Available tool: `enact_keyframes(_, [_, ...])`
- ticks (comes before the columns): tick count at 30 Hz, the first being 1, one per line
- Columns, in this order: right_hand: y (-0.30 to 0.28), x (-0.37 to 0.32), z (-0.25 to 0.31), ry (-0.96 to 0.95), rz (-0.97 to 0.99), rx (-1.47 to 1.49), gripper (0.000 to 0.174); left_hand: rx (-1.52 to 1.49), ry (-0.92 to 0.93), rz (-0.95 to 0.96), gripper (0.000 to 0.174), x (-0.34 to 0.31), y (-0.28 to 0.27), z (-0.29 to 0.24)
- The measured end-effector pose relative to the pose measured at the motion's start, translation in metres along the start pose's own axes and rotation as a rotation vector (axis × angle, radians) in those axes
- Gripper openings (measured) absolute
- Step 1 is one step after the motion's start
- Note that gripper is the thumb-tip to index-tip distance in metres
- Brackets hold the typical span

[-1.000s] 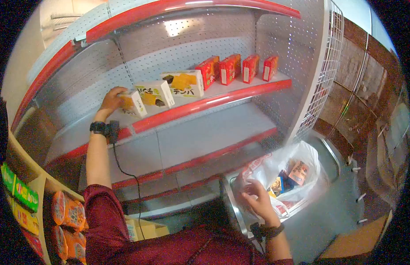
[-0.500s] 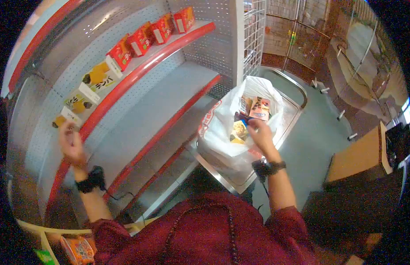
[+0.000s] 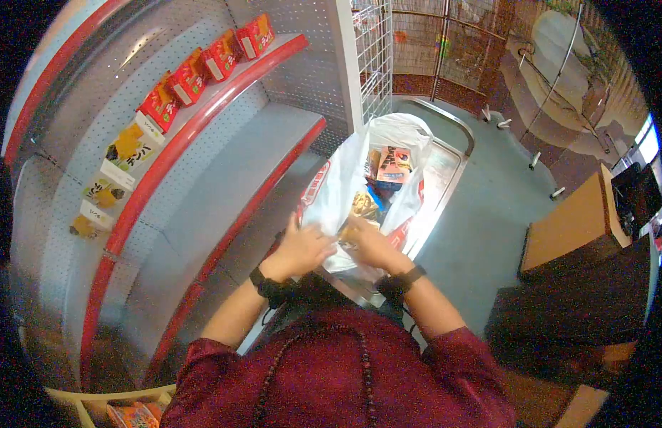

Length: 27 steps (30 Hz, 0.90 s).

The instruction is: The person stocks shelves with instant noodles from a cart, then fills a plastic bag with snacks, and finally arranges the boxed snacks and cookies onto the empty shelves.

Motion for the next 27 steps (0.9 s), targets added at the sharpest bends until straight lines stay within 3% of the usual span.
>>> enact_keyframes(1, [-0.006,-0.006,-0.01,0.094,-0.128,0.02,0.028,0.181,-0.047,0.068,0.038,0.0,0.001,0.006])
enact_keyframes(2, [-0.012,-0.012,-0.018,0.188,-0.255,0.041,0.026,0.179,-0.046,0.07,0.038,-0.002,0.001,0.01])
enact_keyframes(4, [-0.021,-0.022,-0.034,0.479,-0.344,-0.033,0.024,0.21,-0.161,0.103,0.043,-0.01,0.004,0.024])
enact_keyframes(7, [-0.025,-0.029,-0.043,0.481,-0.413,0.094,0.032,0.29,-0.234,0.175,0.041,-0.02,0.015,0.035])
enact_keyframes(8, [-0.027,-0.026,-0.04,0.5,-0.349,-0.029,0.039,0.26,-0.281,0.225,0.039,-0.021,0.016,0.038])
enact_keyframes(10, [-0.025,-0.02,-0.037,0.518,-0.286,-0.151,0.046,0.202,-0.301,0.147,0.033,-0.018,0.013,0.033])
enact_keyframes(12, [-0.014,-0.01,-0.037,0.484,-0.149,-0.305,0.058,-0.008,-0.161,-0.269,0.032,-0.014,-0.003,0.022])
enact_keyframes(13, [-0.01,-0.008,-0.035,0.391,-0.245,-0.324,0.058,-0.077,-0.009,-0.357,0.038,-0.012,-0.001,0.013])
enact_keyframes(16, [-0.023,-0.002,-0.016,0.345,-0.277,-0.41,0.055,0.014,0.133,-0.321,0.036,-0.008,0.003,-0.008])
enact_keyframes(17, [-0.042,0.005,0.006,0.441,-0.186,-0.281,0.051,0.094,0.077,-0.131,0.037,-0.008,0.005,-0.004])
enact_keyframes(18, [-0.042,0.006,-0.004,0.436,-0.186,-0.285,0.051,0.097,0.073,-0.136,0.037,-0.009,0.003,0.0])
enact_keyframes(20, [-0.05,0.0,-0.036,0.278,-0.443,0.008,0.049,0.253,-0.157,-0.154,0.039,-0.014,-0.003,0.016])
enact_keyframes(21, [-0.064,-0.002,-0.032,0.251,-0.504,-0.005,0.049,0.315,-0.251,-0.147,0.04,-0.016,-0.008,0.023])
enact_keyframes(22, [-0.078,-0.005,-0.027,0.299,-0.605,0.052,0.047,0.316,-0.255,-0.152,0.04,-0.02,-0.008,0.028])
enact_keyframes(24, [-0.104,-0.008,-0.009,0.356,-0.709,0.42,0.045,0.116,-0.346,-0.373,0.042,-0.027,-0.013,0.04])
enact_keyframes(25, [-0.108,-0.007,-0.001,0.348,-0.711,0.416,0.045,0.08,-0.363,-0.358,0.043,-0.027,-0.013,0.041])
enact_keyframes(27, [-0.104,0.001,0.007,0.299,-0.816,1.264,0.041,-0.036,-0.371,-0.344,0.042,-0.026,-0.016,0.042])
Point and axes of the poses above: each hand's wrist, its own x-axis towards the middle knuckle, its own y-axis out of the palm, z = x × y, the point moved 3 cm from there along x, towards the middle knuckle, and after that the axes turned 8 degrees about x, right-handed, at the moved point
